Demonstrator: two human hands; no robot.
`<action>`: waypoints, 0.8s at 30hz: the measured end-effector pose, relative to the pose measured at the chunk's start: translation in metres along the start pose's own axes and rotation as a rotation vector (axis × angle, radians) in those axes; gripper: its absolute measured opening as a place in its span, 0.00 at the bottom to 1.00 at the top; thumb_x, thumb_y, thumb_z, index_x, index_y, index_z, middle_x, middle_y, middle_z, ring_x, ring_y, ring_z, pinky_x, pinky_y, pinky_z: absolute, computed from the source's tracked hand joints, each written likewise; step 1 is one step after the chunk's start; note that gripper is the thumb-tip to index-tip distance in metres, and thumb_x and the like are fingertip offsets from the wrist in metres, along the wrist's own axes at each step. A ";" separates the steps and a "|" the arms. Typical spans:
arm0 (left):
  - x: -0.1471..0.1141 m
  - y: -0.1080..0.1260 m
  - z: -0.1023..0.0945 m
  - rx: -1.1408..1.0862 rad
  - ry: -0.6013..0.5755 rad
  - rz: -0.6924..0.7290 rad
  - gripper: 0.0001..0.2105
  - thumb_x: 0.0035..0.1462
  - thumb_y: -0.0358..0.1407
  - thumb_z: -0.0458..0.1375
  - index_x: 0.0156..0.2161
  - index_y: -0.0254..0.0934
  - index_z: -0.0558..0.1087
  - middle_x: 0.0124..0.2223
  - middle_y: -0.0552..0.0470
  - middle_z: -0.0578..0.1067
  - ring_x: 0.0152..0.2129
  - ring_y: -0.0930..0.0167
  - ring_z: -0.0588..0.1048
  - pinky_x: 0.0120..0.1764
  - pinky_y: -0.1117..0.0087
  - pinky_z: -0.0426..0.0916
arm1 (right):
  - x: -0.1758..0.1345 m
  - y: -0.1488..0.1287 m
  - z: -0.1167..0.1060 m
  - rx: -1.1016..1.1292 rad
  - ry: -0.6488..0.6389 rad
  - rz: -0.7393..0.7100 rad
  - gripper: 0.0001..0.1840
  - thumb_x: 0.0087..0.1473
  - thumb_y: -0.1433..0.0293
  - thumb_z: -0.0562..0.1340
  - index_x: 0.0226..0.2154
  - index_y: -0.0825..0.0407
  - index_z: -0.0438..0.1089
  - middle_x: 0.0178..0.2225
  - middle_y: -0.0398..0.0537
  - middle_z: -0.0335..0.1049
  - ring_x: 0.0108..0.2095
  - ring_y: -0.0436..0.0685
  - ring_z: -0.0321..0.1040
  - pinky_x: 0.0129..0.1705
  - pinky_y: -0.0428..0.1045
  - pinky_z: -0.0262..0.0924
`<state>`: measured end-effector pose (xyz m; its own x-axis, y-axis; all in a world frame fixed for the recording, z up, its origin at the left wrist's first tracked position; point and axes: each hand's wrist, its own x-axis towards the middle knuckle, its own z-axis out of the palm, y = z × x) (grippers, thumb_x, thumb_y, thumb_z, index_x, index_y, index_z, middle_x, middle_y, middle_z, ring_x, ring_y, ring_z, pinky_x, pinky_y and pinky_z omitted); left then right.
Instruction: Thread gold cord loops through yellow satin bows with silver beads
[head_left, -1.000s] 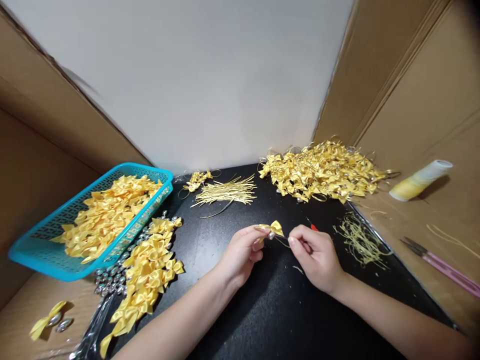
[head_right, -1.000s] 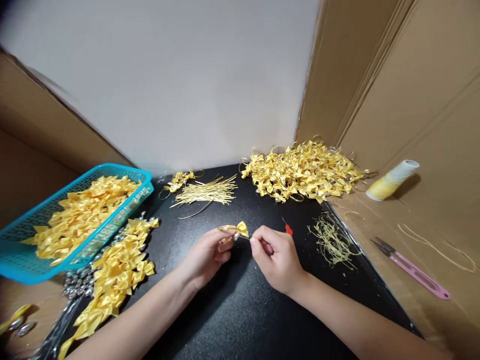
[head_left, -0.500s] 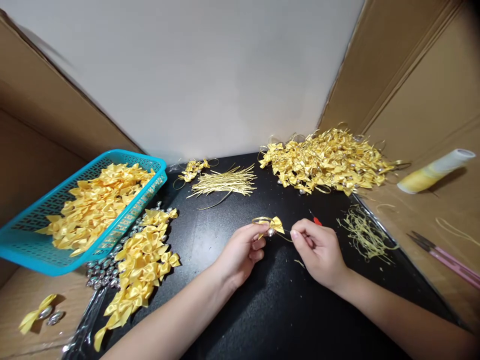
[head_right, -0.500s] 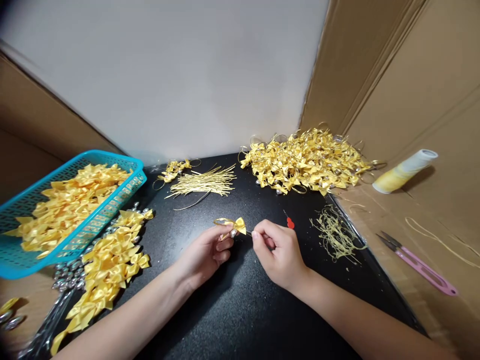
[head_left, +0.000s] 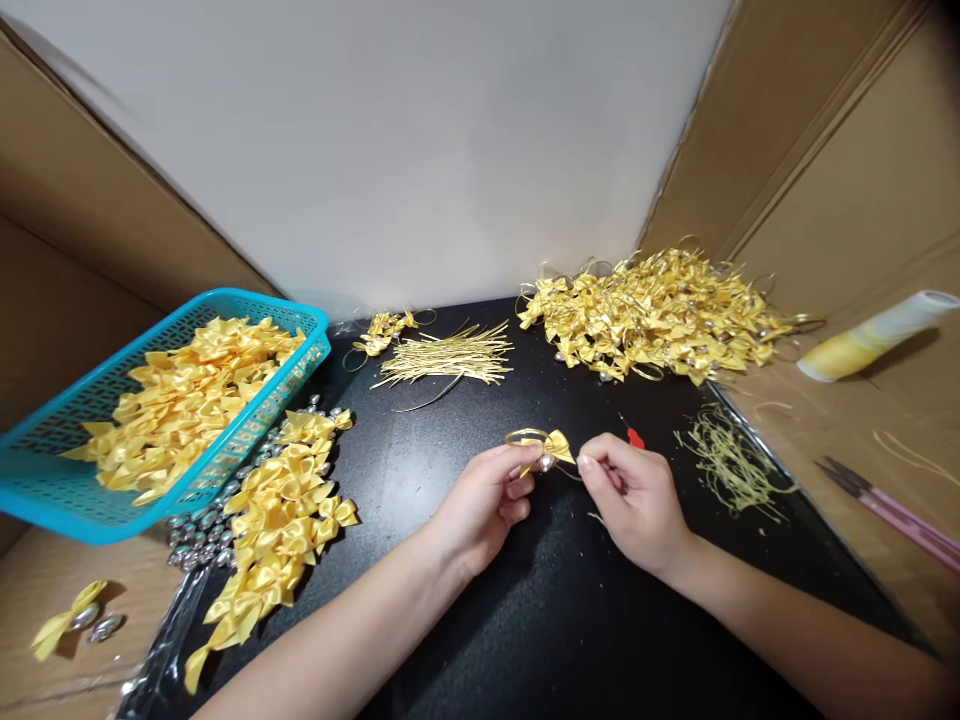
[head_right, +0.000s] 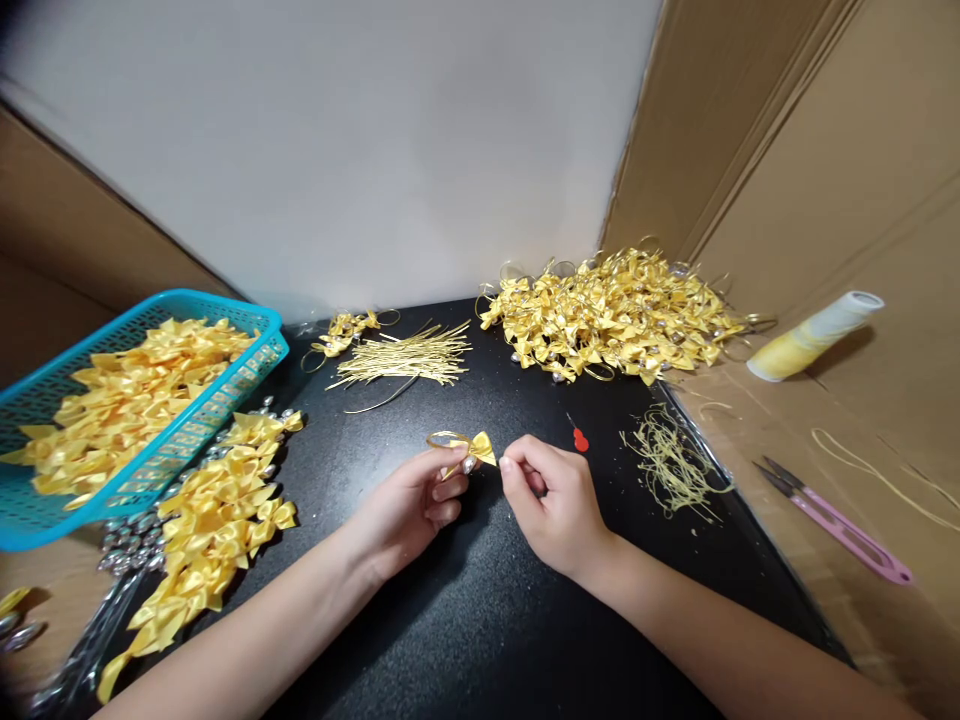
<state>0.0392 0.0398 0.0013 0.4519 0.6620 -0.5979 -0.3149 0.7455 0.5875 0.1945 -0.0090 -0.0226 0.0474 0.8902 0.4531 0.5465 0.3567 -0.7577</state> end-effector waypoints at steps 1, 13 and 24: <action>0.000 0.000 0.000 -0.003 -0.001 -0.001 0.13 0.39 0.33 0.68 0.25 0.32 0.67 0.21 0.61 0.61 0.14 0.84 0.52 0.16 0.81 0.40 | -0.001 0.000 0.001 -0.005 0.007 0.003 0.12 0.58 0.73 0.54 0.23 0.51 0.61 0.18 0.36 0.51 0.17 0.45 0.49 0.20 0.44 0.46; -0.003 -0.002 0.003 -0.026 -0.014 0.009 0.14 0.35 0.33 0.70 0.26 0.30 0.69 0.23 0.59 0.64 0.15 0.85 0.52 0.17 0.80 0.39 | -0.004 -0.002 0.002 -0.025 0.056 -0.012 0.11 0.57 0.74 0.55 0.24 0.51 0.61 0.17 0.36 0.52 0.17 0.45 0.49 0.20 0.44 0.46; -0.004 -0.006 0.003 -0.003 -0.022 0.015 0.16 0.36 0.36 0.70 0.25 0.31 0.69 0.22 0.60 0.61 0.16 0.84 0.50 0.18 0.80 0.40 | -0.002 -0.007 -0.001 -0.027 0.049 -0.057 0.11 0.56 0.76 0.56 0.23 0.52 0.61 0.18 0.36 0.53 0.17 0.45 0.49 0.21 0.44 0.47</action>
<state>0.0420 0.0320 0.0019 0.4652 0.6716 -0.5768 -0.3243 0.7355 0.5949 0.1916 -0.0133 -0.0174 0.0564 0.8536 0.5179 0.5719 0.3976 -0.7175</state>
